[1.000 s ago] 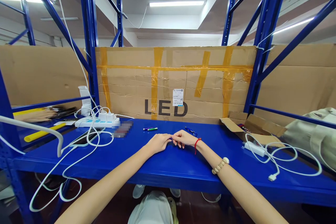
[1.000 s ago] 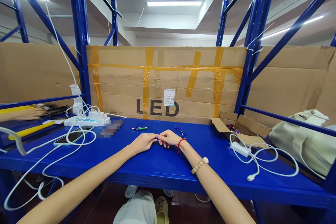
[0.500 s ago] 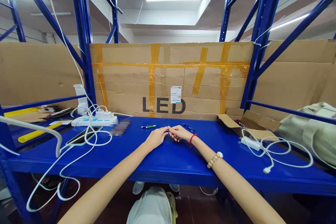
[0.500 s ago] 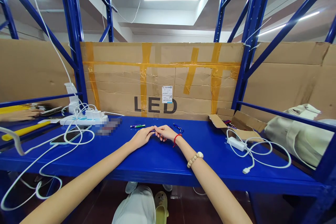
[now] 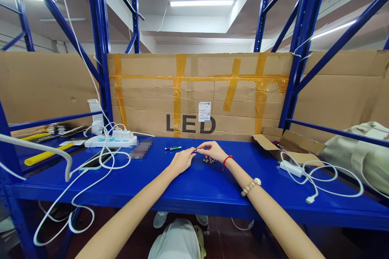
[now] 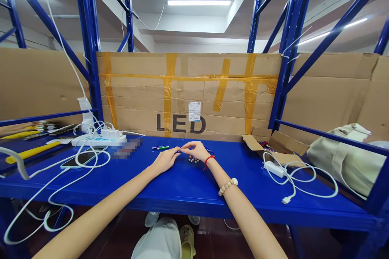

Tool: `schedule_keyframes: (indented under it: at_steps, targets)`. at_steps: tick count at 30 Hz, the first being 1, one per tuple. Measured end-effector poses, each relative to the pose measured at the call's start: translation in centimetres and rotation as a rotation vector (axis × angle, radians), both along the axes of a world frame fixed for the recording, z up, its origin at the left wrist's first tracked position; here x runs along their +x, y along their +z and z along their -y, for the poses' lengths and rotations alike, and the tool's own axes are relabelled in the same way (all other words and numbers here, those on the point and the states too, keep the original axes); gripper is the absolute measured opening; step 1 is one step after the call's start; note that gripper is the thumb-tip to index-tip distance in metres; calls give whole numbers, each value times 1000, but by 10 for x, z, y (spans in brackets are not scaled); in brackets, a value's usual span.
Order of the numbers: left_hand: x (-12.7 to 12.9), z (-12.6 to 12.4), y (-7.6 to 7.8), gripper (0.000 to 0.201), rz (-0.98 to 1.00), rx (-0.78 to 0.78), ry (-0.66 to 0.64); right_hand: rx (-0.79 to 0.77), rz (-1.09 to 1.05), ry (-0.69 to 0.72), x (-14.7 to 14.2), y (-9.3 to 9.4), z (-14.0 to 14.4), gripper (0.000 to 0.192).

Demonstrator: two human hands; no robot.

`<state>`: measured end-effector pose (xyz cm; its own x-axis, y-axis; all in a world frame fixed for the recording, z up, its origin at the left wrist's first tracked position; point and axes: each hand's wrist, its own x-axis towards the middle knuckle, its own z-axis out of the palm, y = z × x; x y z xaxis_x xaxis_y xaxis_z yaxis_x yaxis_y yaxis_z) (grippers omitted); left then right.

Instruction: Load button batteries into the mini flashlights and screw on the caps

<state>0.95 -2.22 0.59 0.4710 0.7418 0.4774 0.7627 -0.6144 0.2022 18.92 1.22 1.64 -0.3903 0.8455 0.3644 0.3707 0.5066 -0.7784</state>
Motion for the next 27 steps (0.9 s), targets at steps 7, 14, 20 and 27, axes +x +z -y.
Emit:
schedule_keyframes:
  at_steps: [7, 14, 20, 27]
  targets:
    - [0, -3, -2, 24, -16, 3, 4, 29, 30, 29, 2, 0, 0, 19]
    - [-1, -2, -2, 24, -43, 21, -30, 69, 53, 22, 7, -2, -5, 27]
    - [-2, -1, -2, 24, -55, 36, -74, 75, 77, 12, 8, -3, -5, 21]
    - [-3, -4, -5, 23, -59, 56, -102, 79, 88, 14, 9, -1, -3, 22]
